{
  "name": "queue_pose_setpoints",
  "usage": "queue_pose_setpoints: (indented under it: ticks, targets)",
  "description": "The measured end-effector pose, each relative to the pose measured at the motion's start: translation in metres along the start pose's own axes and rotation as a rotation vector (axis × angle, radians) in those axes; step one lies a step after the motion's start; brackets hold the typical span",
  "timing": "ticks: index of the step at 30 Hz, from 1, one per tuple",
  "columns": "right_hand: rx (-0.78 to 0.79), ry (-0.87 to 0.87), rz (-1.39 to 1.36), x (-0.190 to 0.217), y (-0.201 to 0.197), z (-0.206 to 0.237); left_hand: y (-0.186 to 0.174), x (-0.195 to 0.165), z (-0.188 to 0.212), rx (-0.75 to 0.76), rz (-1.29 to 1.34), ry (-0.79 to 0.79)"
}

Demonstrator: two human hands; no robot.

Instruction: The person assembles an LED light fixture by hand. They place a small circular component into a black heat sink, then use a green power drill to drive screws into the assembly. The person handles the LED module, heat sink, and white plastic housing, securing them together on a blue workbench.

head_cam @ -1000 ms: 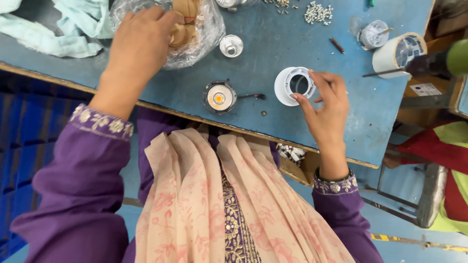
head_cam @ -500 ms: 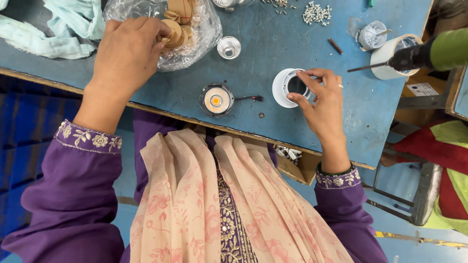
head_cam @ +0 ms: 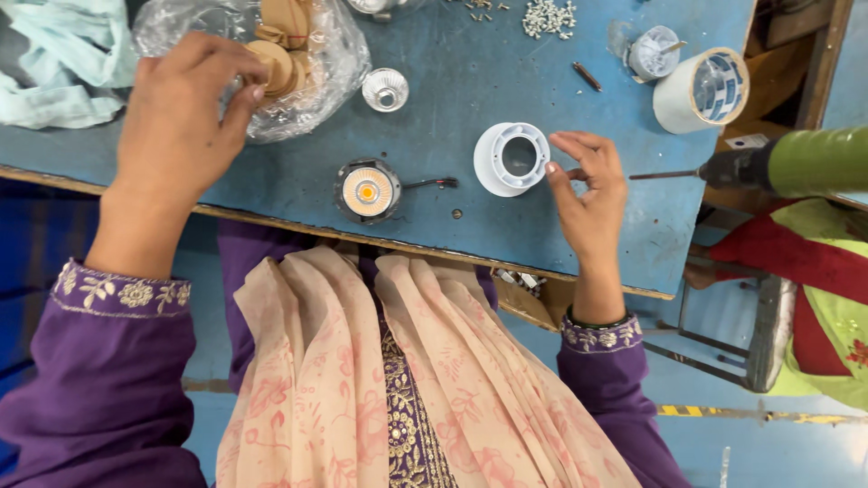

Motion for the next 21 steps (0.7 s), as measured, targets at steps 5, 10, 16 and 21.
queue_pose_setpoints:
  ticks: [5, 10, 16, 21]
  targets:
    - [-0.083, 0.032, -0.055, -0.021, 0.003, 0.005, -0.016, -0.016, 0.008, -0.074, -0.023, -0.019]
    - [-0.157, 0.003, -0.124, -0.027, 0.006, 0.012, 0.008, -0.052, 0.024, 0.016, 0.307, 0.007]
    - [-0.263, -0.134, -0.087, -0.004, 0.012, 0.031, 0.053, -0.088, 0.038, 0.068, 0.421, -0.072]
    - [-0.212, -0.188, -0.211, 0.024, 0.034, 0.038, 0.065, -0.083, 0.029, 0.064, 0.362, -0.141]
Point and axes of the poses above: each hand's wrist, its own z-axis away from the middle knuckle, its own y-axis out of the palm, x = y × z, the point moved 10 cm from there along -z, towards the middle knuckle, and after that the axes turned 14 degrees about x, right-handed, at the moved point
